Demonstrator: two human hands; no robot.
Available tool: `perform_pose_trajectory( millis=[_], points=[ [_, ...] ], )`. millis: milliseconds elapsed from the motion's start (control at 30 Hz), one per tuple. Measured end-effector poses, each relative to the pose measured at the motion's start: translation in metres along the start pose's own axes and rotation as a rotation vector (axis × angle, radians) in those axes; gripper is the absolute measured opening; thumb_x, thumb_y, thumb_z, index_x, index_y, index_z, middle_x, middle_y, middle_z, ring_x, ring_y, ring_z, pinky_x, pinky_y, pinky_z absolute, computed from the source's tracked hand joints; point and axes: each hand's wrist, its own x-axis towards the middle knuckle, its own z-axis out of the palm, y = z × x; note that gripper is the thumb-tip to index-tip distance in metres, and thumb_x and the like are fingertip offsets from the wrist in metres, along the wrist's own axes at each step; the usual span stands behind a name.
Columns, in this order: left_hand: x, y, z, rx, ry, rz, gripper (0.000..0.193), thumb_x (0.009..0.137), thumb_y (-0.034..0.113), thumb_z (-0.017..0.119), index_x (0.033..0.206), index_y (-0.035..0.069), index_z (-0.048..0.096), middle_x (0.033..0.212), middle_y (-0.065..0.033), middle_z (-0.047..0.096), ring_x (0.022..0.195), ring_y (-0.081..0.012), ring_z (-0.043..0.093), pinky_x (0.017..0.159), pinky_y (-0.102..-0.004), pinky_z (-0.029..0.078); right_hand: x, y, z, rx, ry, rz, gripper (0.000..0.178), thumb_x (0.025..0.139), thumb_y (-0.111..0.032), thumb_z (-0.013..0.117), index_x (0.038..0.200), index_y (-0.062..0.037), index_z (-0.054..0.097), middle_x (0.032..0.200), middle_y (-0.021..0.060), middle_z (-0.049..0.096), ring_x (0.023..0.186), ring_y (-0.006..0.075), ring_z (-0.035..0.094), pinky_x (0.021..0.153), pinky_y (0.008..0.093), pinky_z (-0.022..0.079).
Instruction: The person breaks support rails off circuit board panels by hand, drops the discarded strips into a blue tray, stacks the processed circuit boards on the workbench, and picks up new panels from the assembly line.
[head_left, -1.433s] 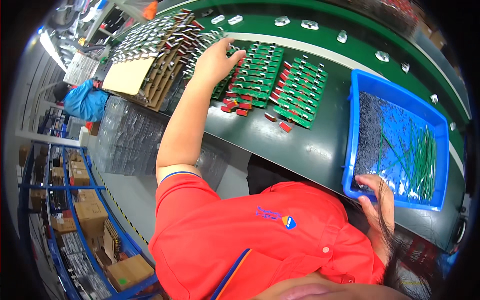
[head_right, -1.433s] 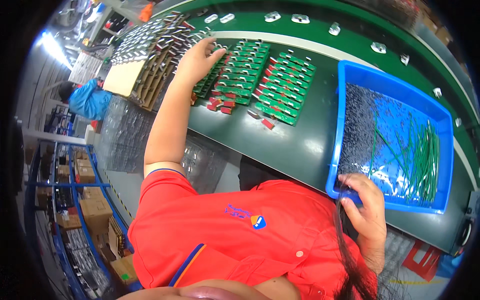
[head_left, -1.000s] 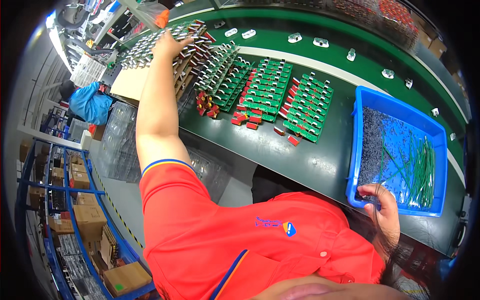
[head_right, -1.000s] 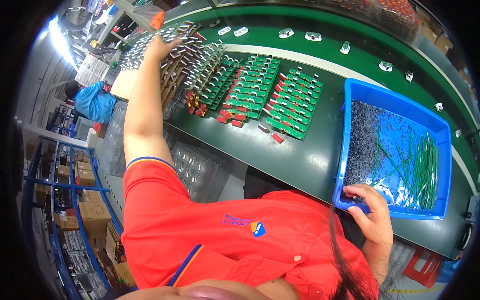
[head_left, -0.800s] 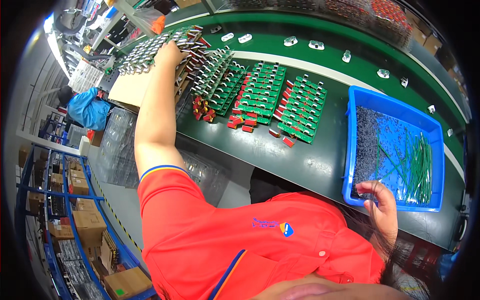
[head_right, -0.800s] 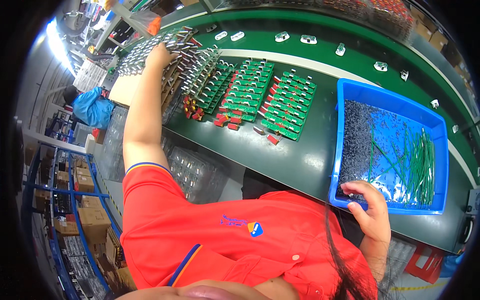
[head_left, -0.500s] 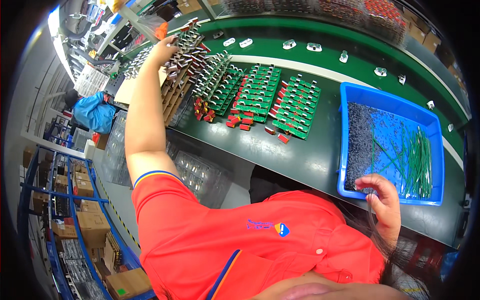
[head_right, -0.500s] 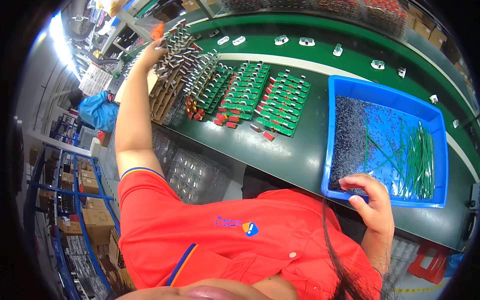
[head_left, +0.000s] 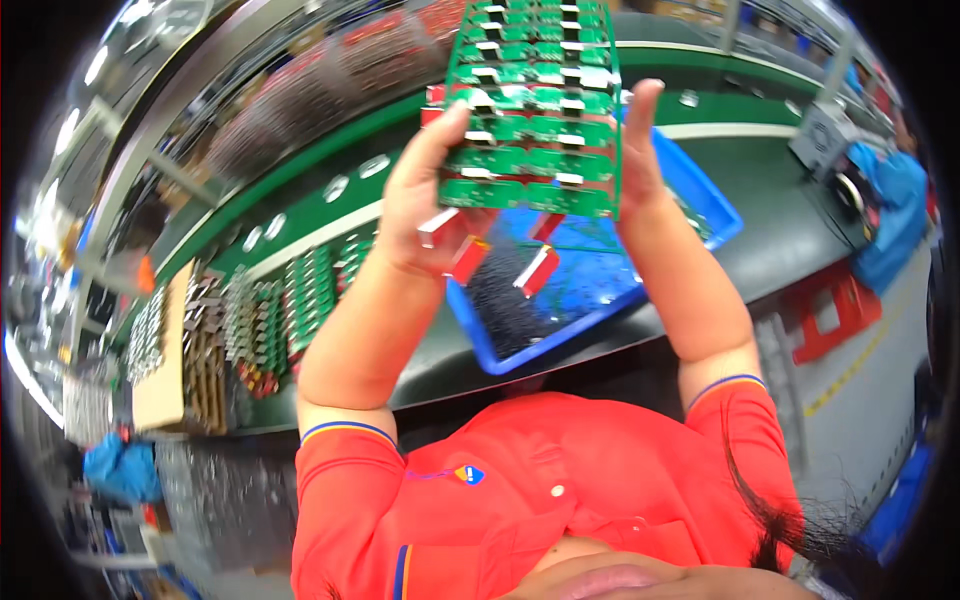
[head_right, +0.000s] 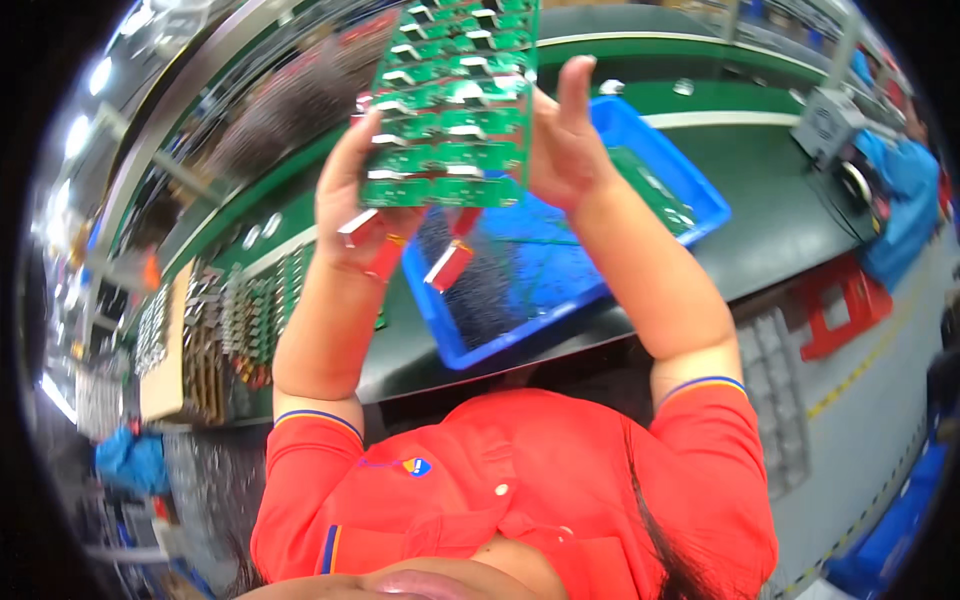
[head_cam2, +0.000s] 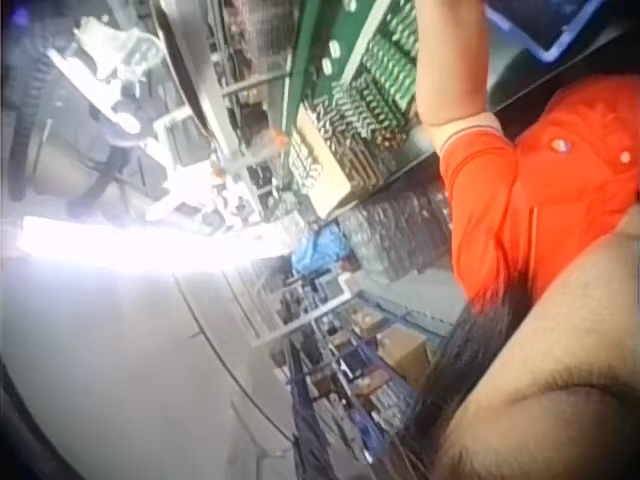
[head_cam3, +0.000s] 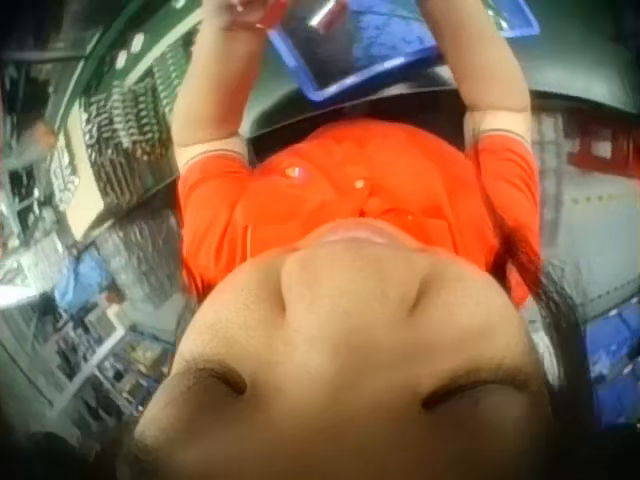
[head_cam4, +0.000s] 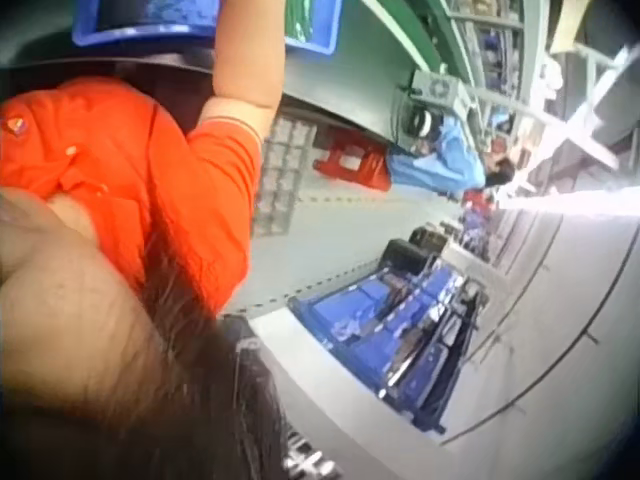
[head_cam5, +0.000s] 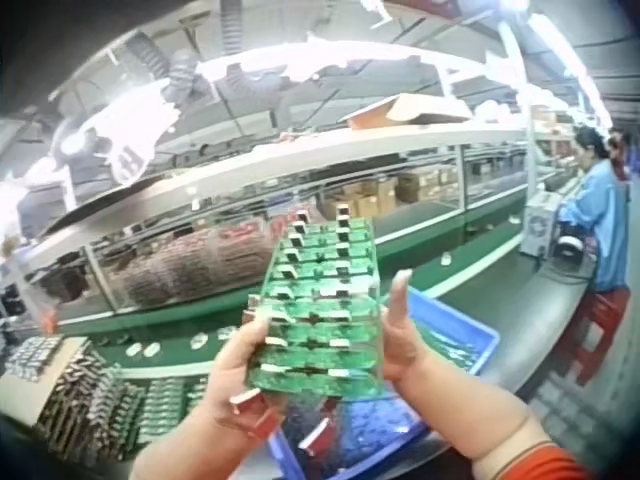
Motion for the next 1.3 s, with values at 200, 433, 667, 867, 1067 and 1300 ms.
perform_pose_trajectory(
  millis=[200, 433, 667, 867, 1067, 1300],
  points=[
    [0.078, -0.074, 0.005, 0.345, -0.050, 0.073, 0.040, 0.100, 0.029, 0.059, 0.130, 0.003, 0.053, 0.113, -0.0090, 0.066, 0.098, -0.0190, 0.065, 0.089, -0.0358, 0.053, -0.003, -0.050, -0.035, 0.157, 0.001, -0.140, 0.088, 0.094, -0.073, 0.031, 0.148, -0.0050, 0.039, 0.139, 0.0242, 0.053, 0.124, 0.0365, 0.057, 0.104, 0.0512, 0.048],
    [0.123, -0.091, -0.025, 0.445, 0.161, 0.105, 0.063, 0.098, 0.034, 0.062, 0.142, -0.002, 0.036, 0.127, -0.0107, 0.054, 0.112, -0.0190, 0.053, 0.099, -0.0413, 0.046, 0.005, -0.077, -0.082, -0.115, 0.382, -0.003, 0.075, 0.097, -0.064, 0.030, 0.138, -0.0054, 0.053, 0.121, 0.0206, 0.065, 0.103, 0.0382, 0.067, 0.086, 0.0516, 0.058],
    [0.122, -0.123, -0.059, 0.690, 0.170, -0.021, 0.075, 0.096, 0.030, 0.066, 0.148, -0.007, 0.028, 0.142, -0.0208, 0.047, 0.129, -0.0270, 0.048, 0.104, -0.0416, 0.042, -0.001, -0.039, -0.162, 0.073, 0.339, 0.237, 0.068, 0.098, -0.064, 0.037, 0.127, -0.0076, 0.062, 0.115, 0.0151, 0.069, 0.099, 0.0297, 0.069, 0.084, 0.0469, 0.058],
    [0.135, -0.129, -0.087, 0.659, 0.271, -0.142, 0.071, 0.090, 0.032, 0.073, 0.143, -0.001, 0.039, 0.128, -0.0164, 0.059, 0.113, -0.0243, 0.058, 0.088, -0.0379, 0.049, 0.008, -0.025, -0.133, -0.034, 0.515, 0.274, 0.068, 0.098, -0.067, 0.036, 0.115, -0.0078, 0.065, 0.099, 0.0103, 0.072, 0.084, 0.0271, 0.070, 0.078, 0.0414, 0.060],
    [0.136, -0.109, -0.073, 0.489, 0.175, -0.071, 0.045, 0.105, 0.039, 0.046, 0.137, 0.008, 0.051, 0.128, -0.0076, 0.061, 0.115, -0.0199, 0.061, 0.092, -0.0384, 0.053, 0.010, -0.016, -0.154, -0.036, 0.328, 0.284, 0.065, 0.095, -0.066, 0.048, 0.120, -0.0080, 0.065, 0.107, 0.0094, 0.072, 0.091, 0.0234, 0.070, 0.082, 0.0398, 0.059],
    [0.134, -0.103, -0.073, 0.666, -0.018, 0.112, 0.052, 0.106, 0.041, 0.044, 0.137, 0.001, 0.053, 0.131, -0.0076, 0.060, 0.123, -0.0166, 0.051, 0.109, -0.0321, 0.034, 0.002, -0.016, -0.162, 0.079, 0.245, 0.208, 0.074, 0.096, -0.068, 0.043, 0.135, -0.0065, 0.057, 0.126, 0.0133, 0.066, 0.110, 0.0286, 0.065, 0.097, 0.0453, 0.053]
  ],
)
